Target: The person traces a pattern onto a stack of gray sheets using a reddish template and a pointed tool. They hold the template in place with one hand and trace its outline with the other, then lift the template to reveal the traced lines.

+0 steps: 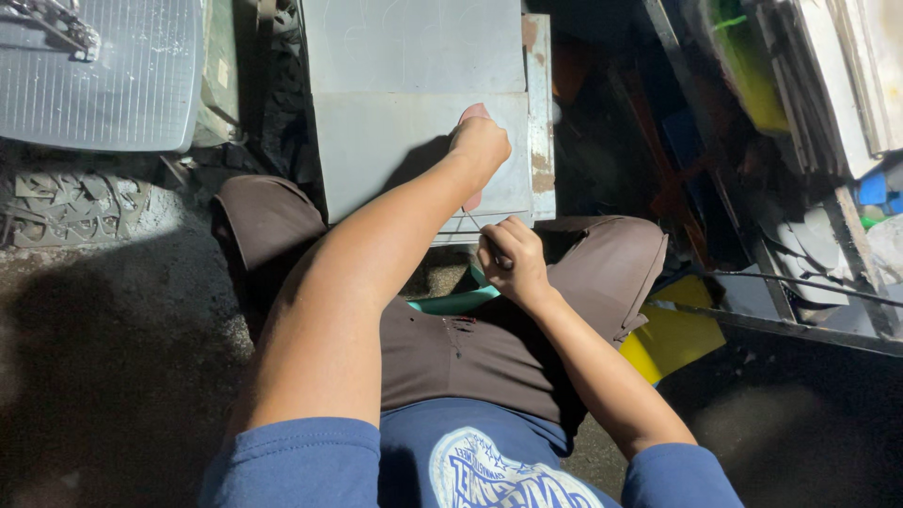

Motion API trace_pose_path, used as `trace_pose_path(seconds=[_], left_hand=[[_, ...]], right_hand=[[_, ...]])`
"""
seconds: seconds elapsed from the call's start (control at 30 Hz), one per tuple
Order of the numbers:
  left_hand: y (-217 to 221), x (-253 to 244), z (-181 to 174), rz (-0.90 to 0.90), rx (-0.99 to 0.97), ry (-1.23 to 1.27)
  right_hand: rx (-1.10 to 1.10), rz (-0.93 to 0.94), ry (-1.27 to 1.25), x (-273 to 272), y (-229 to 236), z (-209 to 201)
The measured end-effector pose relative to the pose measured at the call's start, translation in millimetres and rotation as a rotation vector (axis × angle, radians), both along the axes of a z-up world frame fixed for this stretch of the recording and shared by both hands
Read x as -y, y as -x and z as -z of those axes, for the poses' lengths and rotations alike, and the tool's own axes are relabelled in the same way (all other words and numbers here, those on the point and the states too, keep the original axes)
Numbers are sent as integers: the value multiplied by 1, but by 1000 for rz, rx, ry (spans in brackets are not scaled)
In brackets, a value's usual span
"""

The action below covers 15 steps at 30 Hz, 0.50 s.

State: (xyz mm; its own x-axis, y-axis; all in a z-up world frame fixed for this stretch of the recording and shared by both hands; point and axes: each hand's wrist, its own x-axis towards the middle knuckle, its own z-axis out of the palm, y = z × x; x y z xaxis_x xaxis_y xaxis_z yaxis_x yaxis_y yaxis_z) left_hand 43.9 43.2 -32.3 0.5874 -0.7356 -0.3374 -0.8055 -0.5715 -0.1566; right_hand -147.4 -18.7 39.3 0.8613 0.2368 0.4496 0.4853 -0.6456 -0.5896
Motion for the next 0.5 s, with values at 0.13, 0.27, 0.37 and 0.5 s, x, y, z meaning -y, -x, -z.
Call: trace_pose_path(seconds=[0.13, 0.27, 0.37, 0.5], left_hand=[[4, -4, -9, 41, 3, -20], [5, -22, -6, -5, 10, 155], [6, -58, 3, -139, -38, 303], [13, -133, 1, -79, 153, 755]], right_hand=[[98, 113, -32, 16, 1, -4], [-80, 464, -206, 36, -5, -4], [-56, 546, -394, 50, -18, 4], [-125, 574, -533, 55, -30, 14]])
